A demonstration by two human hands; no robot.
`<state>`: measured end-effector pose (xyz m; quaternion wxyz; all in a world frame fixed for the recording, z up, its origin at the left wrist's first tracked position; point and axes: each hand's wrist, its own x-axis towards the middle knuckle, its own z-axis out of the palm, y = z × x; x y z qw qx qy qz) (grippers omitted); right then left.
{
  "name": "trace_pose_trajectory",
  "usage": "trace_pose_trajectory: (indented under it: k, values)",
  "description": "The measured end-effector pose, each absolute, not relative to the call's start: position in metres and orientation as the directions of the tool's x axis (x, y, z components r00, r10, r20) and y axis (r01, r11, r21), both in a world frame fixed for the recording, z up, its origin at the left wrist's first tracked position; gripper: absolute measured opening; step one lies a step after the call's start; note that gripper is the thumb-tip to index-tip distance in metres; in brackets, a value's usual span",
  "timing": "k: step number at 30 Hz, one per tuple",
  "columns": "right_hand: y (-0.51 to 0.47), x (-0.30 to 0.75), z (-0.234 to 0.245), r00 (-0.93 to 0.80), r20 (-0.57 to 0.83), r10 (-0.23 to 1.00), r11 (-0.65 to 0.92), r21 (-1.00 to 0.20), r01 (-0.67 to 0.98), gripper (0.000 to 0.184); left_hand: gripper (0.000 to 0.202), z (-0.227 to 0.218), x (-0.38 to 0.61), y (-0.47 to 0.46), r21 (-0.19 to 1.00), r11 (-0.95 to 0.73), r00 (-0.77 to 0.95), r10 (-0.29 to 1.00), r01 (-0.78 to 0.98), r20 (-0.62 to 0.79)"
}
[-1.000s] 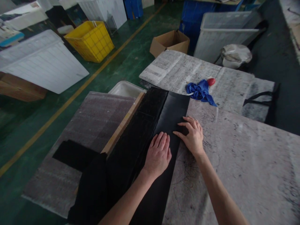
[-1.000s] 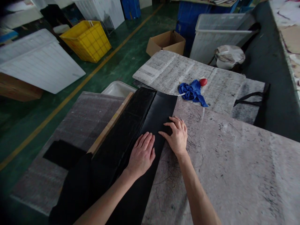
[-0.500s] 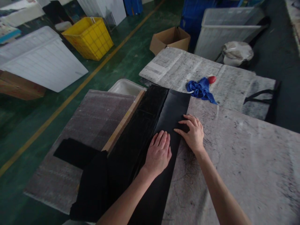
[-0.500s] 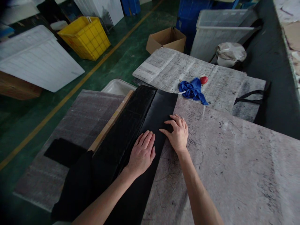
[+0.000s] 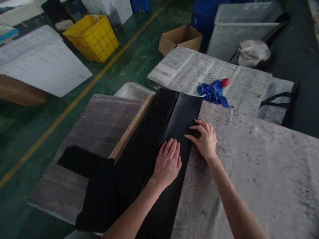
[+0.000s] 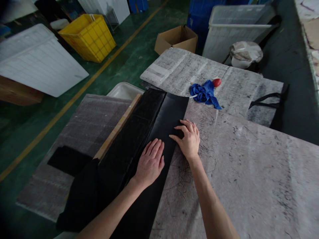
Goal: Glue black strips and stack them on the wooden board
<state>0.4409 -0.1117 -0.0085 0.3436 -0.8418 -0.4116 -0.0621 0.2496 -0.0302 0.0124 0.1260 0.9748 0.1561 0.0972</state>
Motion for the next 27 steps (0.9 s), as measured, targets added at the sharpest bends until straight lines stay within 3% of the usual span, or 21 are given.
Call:
trace_pose_trajectory:
  k: [27]
  values:
    - [-0.1117, 0.4399, -0.0066, 0.658, 0.377, 0.652, -0.420, -0.544, 0.727, 0.030, 0.051, 0.0122, 0.2444, -0.0328, 0.265, -0.920, 0.934, 0.331, 0.288, 0.134]
